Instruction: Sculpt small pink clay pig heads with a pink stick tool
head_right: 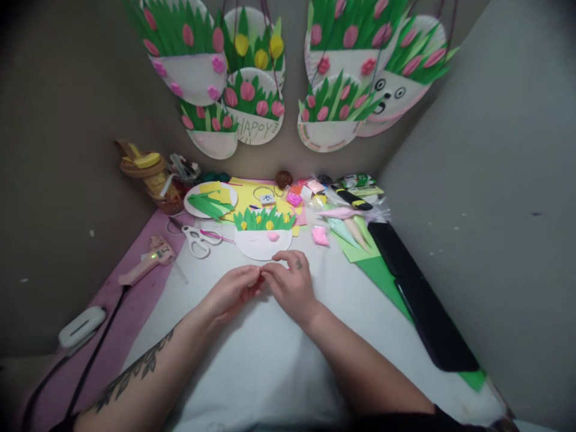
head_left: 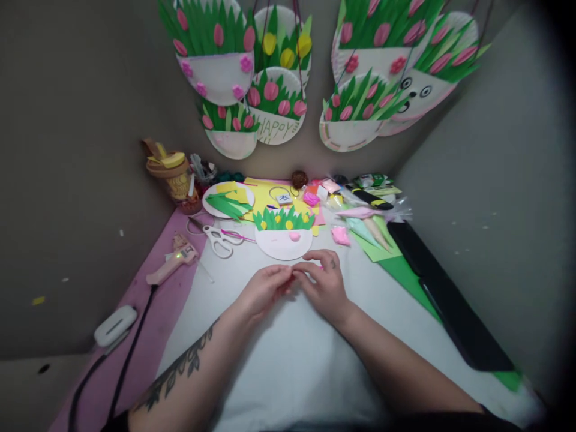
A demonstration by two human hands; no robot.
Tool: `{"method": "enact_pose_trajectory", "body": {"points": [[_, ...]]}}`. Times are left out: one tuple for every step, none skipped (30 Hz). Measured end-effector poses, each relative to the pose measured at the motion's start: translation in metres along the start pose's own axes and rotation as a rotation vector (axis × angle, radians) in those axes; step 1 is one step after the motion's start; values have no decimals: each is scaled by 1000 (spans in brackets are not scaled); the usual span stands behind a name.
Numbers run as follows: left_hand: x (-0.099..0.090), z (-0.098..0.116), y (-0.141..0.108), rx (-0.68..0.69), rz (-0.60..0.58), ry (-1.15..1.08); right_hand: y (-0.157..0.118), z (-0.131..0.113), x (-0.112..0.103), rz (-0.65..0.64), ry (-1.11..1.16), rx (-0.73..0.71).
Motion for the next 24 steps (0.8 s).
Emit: {"method": "enact_pose_trajectory", "body": {"points": [[-1, -1, 0, -8, 7, 30, 0, 2, 0, -8, -7, -23], [-3, -1, 1, -7, 16, 48, 0, 2, 1, -16, -7, -43], [-4, -1, 2, -3, 26, 62, 0, 2, 2, -22, -3, -60], [-5, -1, 2, 3, 36, 77, 0, 2, 2, -25, 3, -74], [-6, -1, 3, 7, 44, 90, 0, 1, 3, -25, 7, -85], [-7, -1, 4, 11, 54, 103, 0, 0, 3, -24, 10, -89], [-8, -1, 4, 14, 64, 114, 0, 0, 3, -25, 14, -92], [-8, 0, 5, 17, 74, 123, 0, 1, 3, -28, 20, -92], [-9, 0, 5, 20, 86, 128, 1, 3, 3, -37, 29, -85], [-10, 1, 5, 24, 99, 129, 2, 6, 2, -56, 41, -71], [-11, 2, 6, 29, 113, 126, 3, 10, 2, -91, 46, -48], [-11, 2, 6, 33, 126, 118, 3, 14, 2, -143, 34, -18], [-12, 4, 7, 38, 137, 107, 4, 19, 3, -213, 4, 15], [-13, 5, 7, 43, 145, 93, 4, 25, 5, -296, -43, 48], [-13, 6, 7, 47, 149, 77, 4, 29, 8, -381, -96, 78], [-14, 7, 8, 52, 152, 59, 4, 33, 10, -459, -143, 108], [-15, 9, 8, 57, 155, 41, 4, 36, 12, -519, -172, 137], [-16, 10, 9, 62, 160, 23, 4, 38, 14, -558, -183, 164], [-16, 11, 9, 69, 167, 6, 4, 38, 14, -580, -177, 186], [-17, 12, 10, 76, 176, -11, 4, 38, 14, -589, -163, 207], [-18, 13, 10, 83, 186, -25, 5, 36, 13, -591, -154, 219], [-18, 14, 10, 88, 194, -36, 6, 35, 11, -582, -126, 238], [-18, 14, 10, 90, 199, -45, 6, 33, 8, -550, -60, 281], [-17, 14, 10, 89, 199, -51, 7, 31, 5, -499, 51, 350]]}}
Point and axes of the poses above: each hand's wrist, its own y-axis towards the middle knuckle, its own x-axis out of the palm, z = x × y, the point moved 2 cm from there along y, towards the middle knuckle, and after that the axes turned 3 degrees about -y, right-handed, at the moved point
